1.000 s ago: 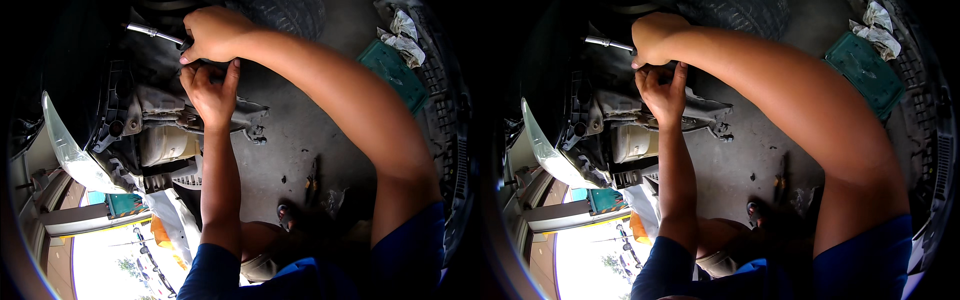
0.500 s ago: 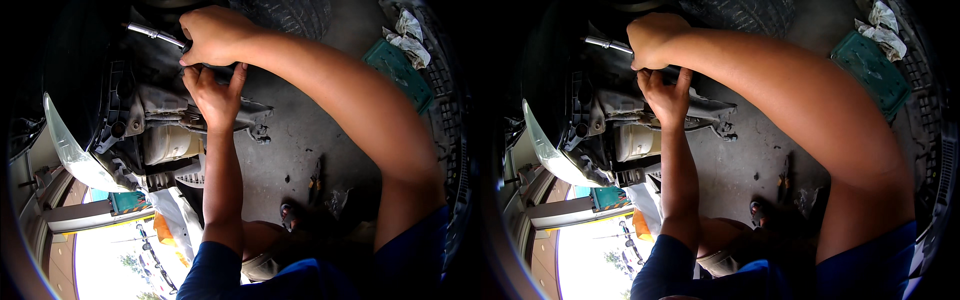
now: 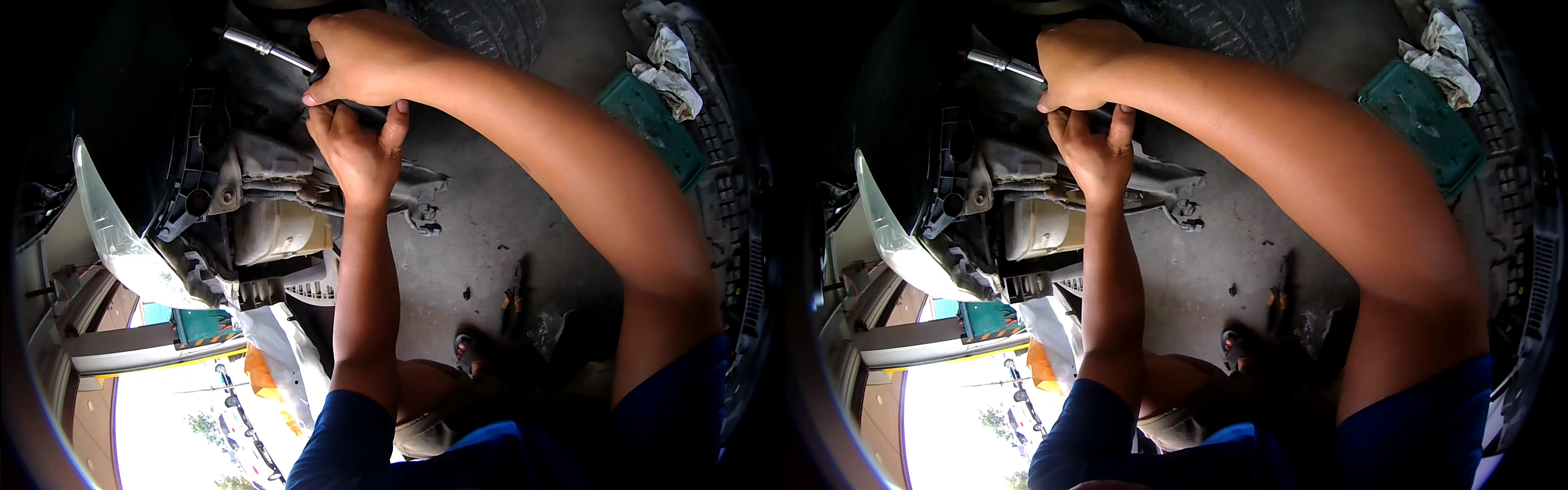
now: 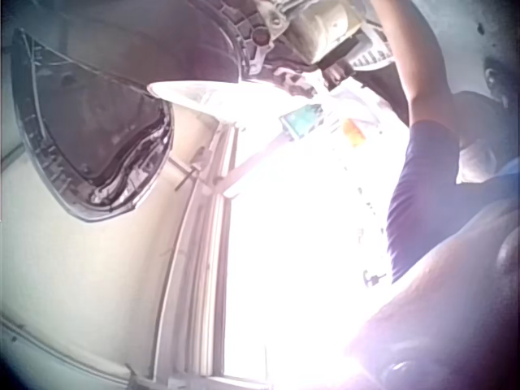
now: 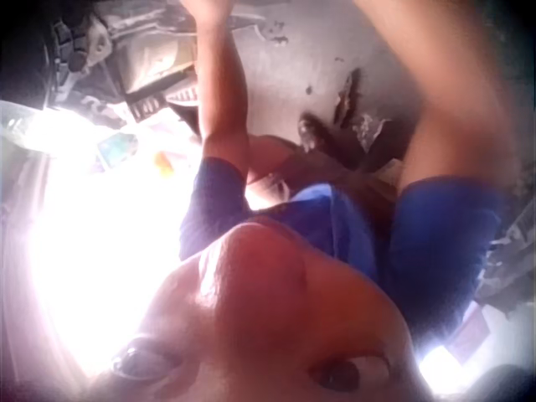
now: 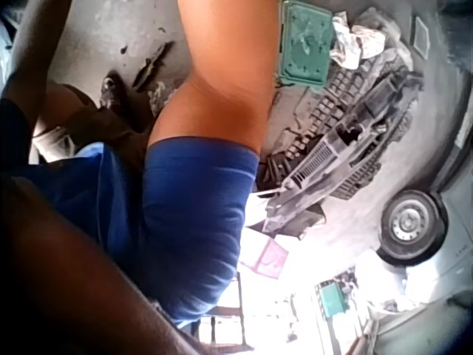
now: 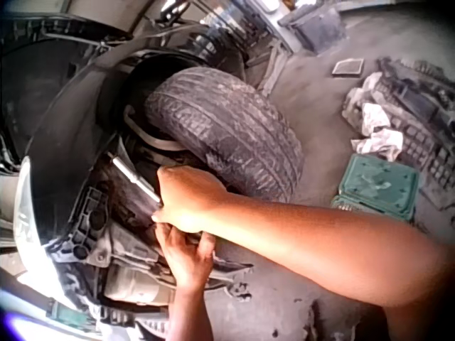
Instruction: The person removes fasteners and cuts a plastic component in a car's wheel well area using a socket wrench, pliers, and scissors.
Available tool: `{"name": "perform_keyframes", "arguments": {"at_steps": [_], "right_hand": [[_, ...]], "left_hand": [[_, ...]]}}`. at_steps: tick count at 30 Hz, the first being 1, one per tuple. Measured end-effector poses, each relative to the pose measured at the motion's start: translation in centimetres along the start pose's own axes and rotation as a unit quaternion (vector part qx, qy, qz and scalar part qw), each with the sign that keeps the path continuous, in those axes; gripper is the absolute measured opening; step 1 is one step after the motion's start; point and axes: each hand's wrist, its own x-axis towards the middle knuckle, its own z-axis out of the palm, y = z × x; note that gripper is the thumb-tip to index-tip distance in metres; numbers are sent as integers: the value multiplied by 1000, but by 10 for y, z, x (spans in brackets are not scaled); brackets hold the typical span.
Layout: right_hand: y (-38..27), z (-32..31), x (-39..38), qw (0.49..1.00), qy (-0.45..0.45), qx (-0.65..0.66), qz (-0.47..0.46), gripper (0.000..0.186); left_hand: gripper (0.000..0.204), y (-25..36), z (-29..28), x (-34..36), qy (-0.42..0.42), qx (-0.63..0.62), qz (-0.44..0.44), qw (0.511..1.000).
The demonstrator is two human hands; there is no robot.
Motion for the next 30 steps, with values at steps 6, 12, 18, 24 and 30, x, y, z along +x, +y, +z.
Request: {"name": "perform_keyframes", "arguments": {"at_steps": [6, 12, 18, 24, 30], "right_hand": [[4, -14, 9, 994, -98, 25, -29, 32], [-4, 8, 4, 995, 64, -68, -19, 43], [-28, 16, 38, 953, 285, 53, -93, 31], [-34, 11, 51, 918, 364, 79, -139, 24], [-30, 10, 53, 947, 271, 150, -83, 24]], "left_hand": [[54, -5, -2, 0, -17, -31, -14, 999], [50, -3, -1, 3, 14, -52, 14, 998], [39, -6, -2, 0, -3, -70, 7, 997], [38, -4, -9, -4, 5, -99, 14, 995], [44, -10, -11, -14, -28, -32, 23, 999]]}}
